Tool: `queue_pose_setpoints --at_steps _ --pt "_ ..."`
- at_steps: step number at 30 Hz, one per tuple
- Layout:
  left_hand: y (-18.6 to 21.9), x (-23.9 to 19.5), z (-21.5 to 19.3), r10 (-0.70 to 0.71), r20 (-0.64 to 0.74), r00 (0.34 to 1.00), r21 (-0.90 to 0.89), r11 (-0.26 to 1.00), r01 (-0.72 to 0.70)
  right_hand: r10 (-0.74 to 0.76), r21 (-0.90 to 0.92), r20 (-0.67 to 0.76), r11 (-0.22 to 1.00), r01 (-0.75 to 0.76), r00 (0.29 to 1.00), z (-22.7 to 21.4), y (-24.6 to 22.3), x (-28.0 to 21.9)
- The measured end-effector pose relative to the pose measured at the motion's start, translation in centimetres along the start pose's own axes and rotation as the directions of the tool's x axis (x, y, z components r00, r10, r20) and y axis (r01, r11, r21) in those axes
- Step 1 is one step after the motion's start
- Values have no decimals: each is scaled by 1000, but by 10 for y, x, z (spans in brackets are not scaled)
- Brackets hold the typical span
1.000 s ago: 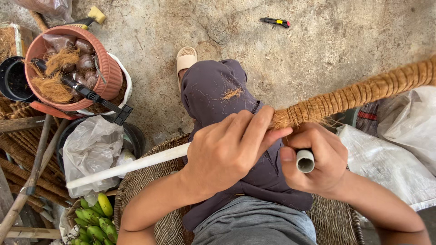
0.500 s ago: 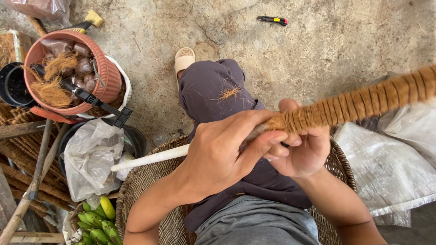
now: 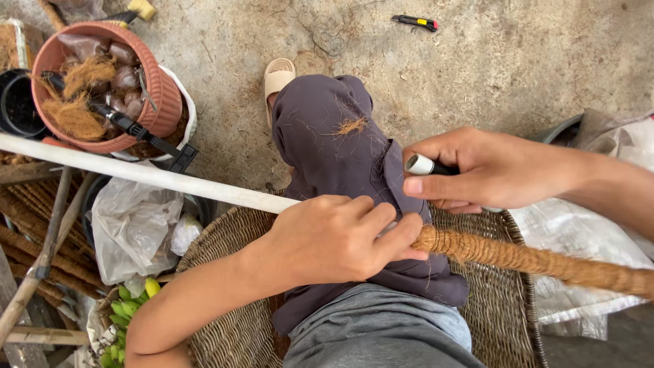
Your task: The person sits on a low stool and wraps a long white PVC pipe with coconut coir fibers. They repeatedly reach into a nearby bucket to pull out handfuls of fiber, then wrap and press the material around the pipe by hand.
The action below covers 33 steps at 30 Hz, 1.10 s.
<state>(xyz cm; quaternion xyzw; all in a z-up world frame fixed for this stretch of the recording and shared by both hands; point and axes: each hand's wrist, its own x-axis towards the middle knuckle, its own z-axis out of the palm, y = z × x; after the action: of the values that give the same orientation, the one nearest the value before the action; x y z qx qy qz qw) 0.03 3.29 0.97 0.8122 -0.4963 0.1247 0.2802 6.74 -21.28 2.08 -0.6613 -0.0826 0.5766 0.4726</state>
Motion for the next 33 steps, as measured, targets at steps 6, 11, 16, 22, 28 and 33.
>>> queue_pose_setpoints --at_steps 6,11,16,22,28,33 --pt "4 -2 15 -38 72 997 244 970 19 186 -534 -259 790 -301 948 17 -56 -1" --pt "6 -9 22 -106 109 988 281 957 72 175 -532 -385 760 -373 906 40 -59 -4" --pt "4 -5 14 -207 22 978 365 913 185 90 -469 -452 823 -322 888 55 -43 -22" --pt "0 5 -12 -264 -70 962 371 888 270 -403 -548 -532 835 61 745 74 -8 -27" --pt "0 16 -20 -282 -132 950 333 891 310 -826 -767 -388 535 354 408 83 16 -8" --pt "-1 16 -19 -337 -188 923 143 920 365 -869 -761 -407 493 421 282 85 30 6"
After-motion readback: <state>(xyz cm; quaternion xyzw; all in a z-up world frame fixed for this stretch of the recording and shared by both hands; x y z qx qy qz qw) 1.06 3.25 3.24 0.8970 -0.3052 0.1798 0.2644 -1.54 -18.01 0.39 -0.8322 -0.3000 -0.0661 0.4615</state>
